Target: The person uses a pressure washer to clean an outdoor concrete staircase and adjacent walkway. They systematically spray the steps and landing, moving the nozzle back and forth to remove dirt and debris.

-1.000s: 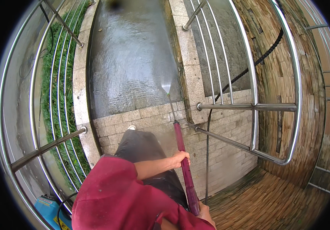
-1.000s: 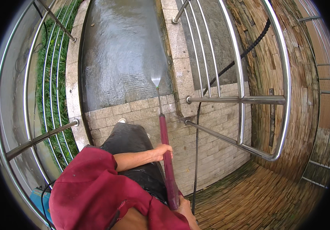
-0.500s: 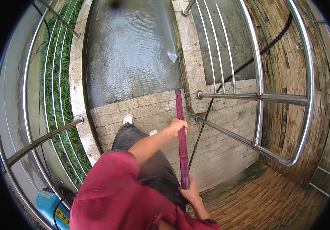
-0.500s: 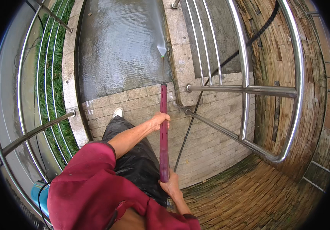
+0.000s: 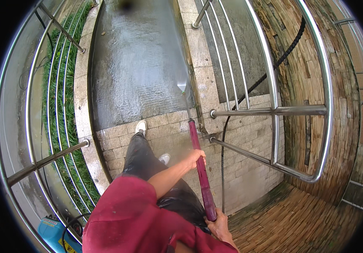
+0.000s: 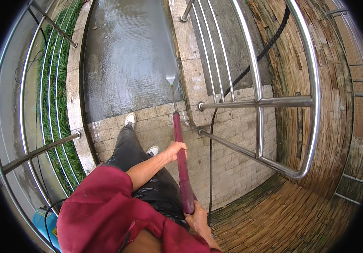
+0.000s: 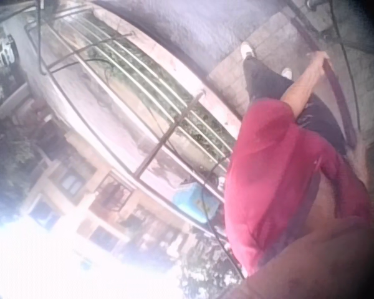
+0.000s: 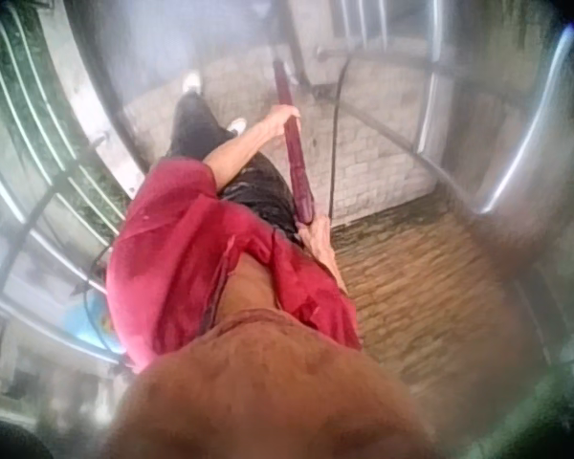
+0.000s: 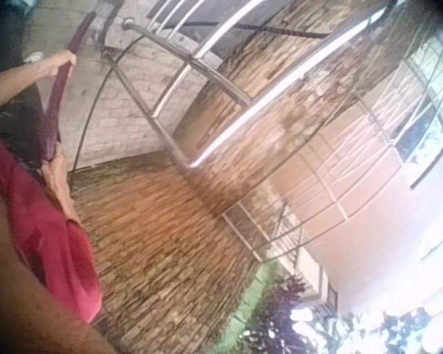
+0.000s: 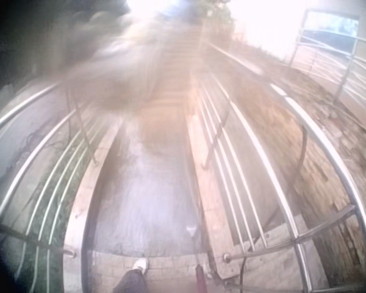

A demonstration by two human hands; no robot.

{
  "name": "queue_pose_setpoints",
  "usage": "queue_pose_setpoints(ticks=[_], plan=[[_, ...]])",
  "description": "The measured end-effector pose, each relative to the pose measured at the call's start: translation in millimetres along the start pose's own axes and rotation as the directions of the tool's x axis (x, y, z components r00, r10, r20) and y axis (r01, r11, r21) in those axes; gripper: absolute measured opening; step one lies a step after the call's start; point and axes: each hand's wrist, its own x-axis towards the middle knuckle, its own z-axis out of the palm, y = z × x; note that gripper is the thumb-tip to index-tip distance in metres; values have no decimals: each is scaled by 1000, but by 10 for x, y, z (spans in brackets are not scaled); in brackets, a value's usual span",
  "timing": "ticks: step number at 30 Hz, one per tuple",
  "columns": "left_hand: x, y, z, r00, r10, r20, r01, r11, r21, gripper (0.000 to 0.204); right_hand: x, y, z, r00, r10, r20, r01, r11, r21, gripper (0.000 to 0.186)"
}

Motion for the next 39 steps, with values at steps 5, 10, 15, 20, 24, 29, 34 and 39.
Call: queue_pose_setpoints(ticks=[5, 10, 15, 20, 24, 29, 34, 39], plan=[[197, 667, 31, 999, 53, -9, -53, 998, 26, 10, 619, -537, 23, 993, 100, 63, -98, 995, -26, 37], [359, 1658, 88, 997, 69, 18, -70, 996, 48, 10, 1292, -1313, 27, 994, 90, 54, -89, 995, -35, 32], [530, 2509, 183, 998, 68, -1, -68, 997, 41, 9, 1927, -1867, -19, 996, 70, 48, -69, 997, -23, 29], [693, 3191, 251, 995, 92, -32, -90, 993, 71, 7, 2460, -2274, -36, 995, 78, 64, -72, 994, -83, 32], [777, 3669, 274, 989, 141, -43, -138, 988, 66, 7, 2846, -2529, 24, 996, 76, 50, -72, 994, -77, 29], [966, 4306, 256, 985, 174, -9, -173, 985, 20, 9, 3365, -2853, 88, 1000, -27, -12, 27, 998, -58, 28], [1034, 4939, 191, 940, 339, 29, -340, 939, 53, 18, 3922, -3242, 160, 995, -101, -13, 102, 995, 9, 32], [841, 5438, 131, 917, 372, 147, -367, 928, -63, 24, 4486, -3610, 247, 992, -123, 5, 122, 989, 86, 33]])
